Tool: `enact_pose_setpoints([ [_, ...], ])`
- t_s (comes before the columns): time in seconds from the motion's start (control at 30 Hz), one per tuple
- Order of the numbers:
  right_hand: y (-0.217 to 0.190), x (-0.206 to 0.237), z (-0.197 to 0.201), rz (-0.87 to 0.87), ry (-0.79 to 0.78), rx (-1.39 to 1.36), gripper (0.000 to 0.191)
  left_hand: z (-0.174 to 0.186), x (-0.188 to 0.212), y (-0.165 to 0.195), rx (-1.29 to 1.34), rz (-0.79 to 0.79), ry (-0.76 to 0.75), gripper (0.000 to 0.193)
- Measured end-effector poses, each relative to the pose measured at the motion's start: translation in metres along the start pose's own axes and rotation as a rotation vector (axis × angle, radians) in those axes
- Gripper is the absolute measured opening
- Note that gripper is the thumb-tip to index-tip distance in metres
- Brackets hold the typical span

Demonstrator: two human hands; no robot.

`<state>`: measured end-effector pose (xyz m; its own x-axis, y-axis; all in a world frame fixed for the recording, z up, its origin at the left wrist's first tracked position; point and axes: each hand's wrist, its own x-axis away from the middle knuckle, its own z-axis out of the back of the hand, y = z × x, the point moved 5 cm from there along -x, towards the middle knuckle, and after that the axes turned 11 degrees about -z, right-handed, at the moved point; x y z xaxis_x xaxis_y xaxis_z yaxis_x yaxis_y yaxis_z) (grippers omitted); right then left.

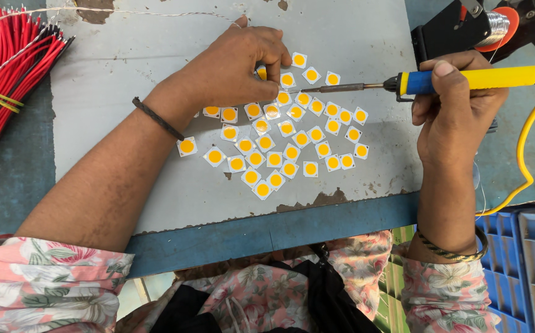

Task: The person solders thin wires onto small yellow LED chip components at a workbench. They hold each LED in place with one hand while touching a soldering iron to its contact with the other, drawing solder from a spool feeder, and set each finished LED aside on the board as they work through the batch.

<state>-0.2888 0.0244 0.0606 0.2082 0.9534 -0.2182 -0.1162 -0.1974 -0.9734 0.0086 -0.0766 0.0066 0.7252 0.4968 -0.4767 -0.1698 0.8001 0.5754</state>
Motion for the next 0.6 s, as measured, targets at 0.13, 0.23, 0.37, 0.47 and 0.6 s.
enact_pose_setpoints([
  [0.13,-0.0002,-0.0003,-0.0001,0.004,-0.002,0.004,0.017,-0.0005,-0.0001,0.0001,-0.015,-0.019,0.0,0.011],
  [0.23,-0.0004,-0.0002,-0.0009,0.004,-0.005,0.01,0.017,-0.0007,-0.0001,0.0008,-0.03,-0.027,0.004,0.011],
  [0.37,-0.0016,0.0004,-0.0016,-0.001,-0.006,0.004,0.017,-0.0013,0.0006,-0.001,-0.027,0.029,-0.016,0.011],
  [0.47,-0.0026,0.0006,-0.0032,0.001,-0.006,0.006,0.017,-0.0005,-0.0002,0.0001,-0.024,0.004,-0.003,0.011],
  [0.6,-0.0042,0.0011,-0.0045,-0.001,-0.005,0.029,0.017,-0.0002,-0.0002,0.0014,-0.027,-0.032,0.01,0.01],
])
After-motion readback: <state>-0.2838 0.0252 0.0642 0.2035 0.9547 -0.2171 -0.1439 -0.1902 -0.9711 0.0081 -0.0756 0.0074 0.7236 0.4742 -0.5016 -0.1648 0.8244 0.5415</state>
